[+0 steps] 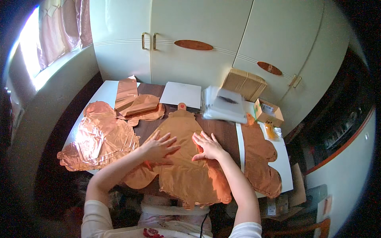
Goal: Folding metallic foil balloons and placing them into plastic packaging with a cardboard insert.
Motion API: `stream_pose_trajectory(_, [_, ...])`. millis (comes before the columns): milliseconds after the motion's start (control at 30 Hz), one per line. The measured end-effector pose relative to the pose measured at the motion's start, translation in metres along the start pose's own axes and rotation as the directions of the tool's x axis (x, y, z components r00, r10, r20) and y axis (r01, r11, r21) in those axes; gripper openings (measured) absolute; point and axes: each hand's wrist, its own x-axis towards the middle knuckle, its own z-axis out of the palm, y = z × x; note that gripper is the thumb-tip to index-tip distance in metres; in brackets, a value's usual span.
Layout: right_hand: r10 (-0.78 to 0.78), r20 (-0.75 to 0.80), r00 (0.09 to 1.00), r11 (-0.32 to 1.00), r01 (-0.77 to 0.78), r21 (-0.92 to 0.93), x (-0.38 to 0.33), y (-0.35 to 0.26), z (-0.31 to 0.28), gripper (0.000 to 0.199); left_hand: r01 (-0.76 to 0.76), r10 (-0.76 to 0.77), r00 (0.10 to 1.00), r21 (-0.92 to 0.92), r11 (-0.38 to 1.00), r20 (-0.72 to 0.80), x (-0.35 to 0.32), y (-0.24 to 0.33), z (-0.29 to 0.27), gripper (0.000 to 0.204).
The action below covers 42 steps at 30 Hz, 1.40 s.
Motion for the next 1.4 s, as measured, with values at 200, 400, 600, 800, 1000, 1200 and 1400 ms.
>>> stream_pose_trajectory(200, [-0.008,-0.022,1.000,1.000,0.007,-0.029,-0.003,0.001,-0.001,0.119,0.047,-0.057,0.988,0.069,0.997,0.146,-0.016,-0.024,-0.032,0.073])
stream_pose_trajectory(400, [0.023,-0.012,1.000,0.999,-0.023,-0.038,0.000,-0.003,0.002,0.107,-0.191,0.159,0.979,-0.291,0.937,-0.131,0.043,0.033,-0.014,0.040])
stream_pose_trajectory(600, [0.042,-0.019,0.999,0.999,-0.043,-0.011,-0.002,0.000,0.001,0.104,-0.123,0.092,0.983,-0.193,0.973,-0.161,0.064,0.042,-0.009,0.036])
stream_pose_trajectory(800, [0.042,-0.005,0.999,0.999,-0.042,-0.020,0.002,-0.010,-0.006,0.115,0.053,-0.084,0.959,-0.123,0.991,-0.270,0.066,0.031,0.013,0.042])
stream_pose_trajectory(1000, [0.052,-0.002,0.999,0.999,-0.052,0.013,-0.003,0.003,0.002,0.118,0.009,-0.023,0.997,-0.199,0.980,-0.070,0.043,0.046,0.009,0.059])
stream_pose_trajectory(1200, [0.000,-0.179,0.984,0.999,0.009,0.048,-0.006,0.001,0.012,0.114,0.025,-0.038,0.997,-0.170,0.985,-0.073,0.031,0.045,0.006,0.061])
stream_pose_trajectory(1400, [0.003,-0.241,0.970,1.000,-0.010,-0.028,-0.003,0.006,0.026,0.090,0.000,-0.015,0.995,-0.150,0.989,-0.098,0.028,0.041,0.007,0.061])
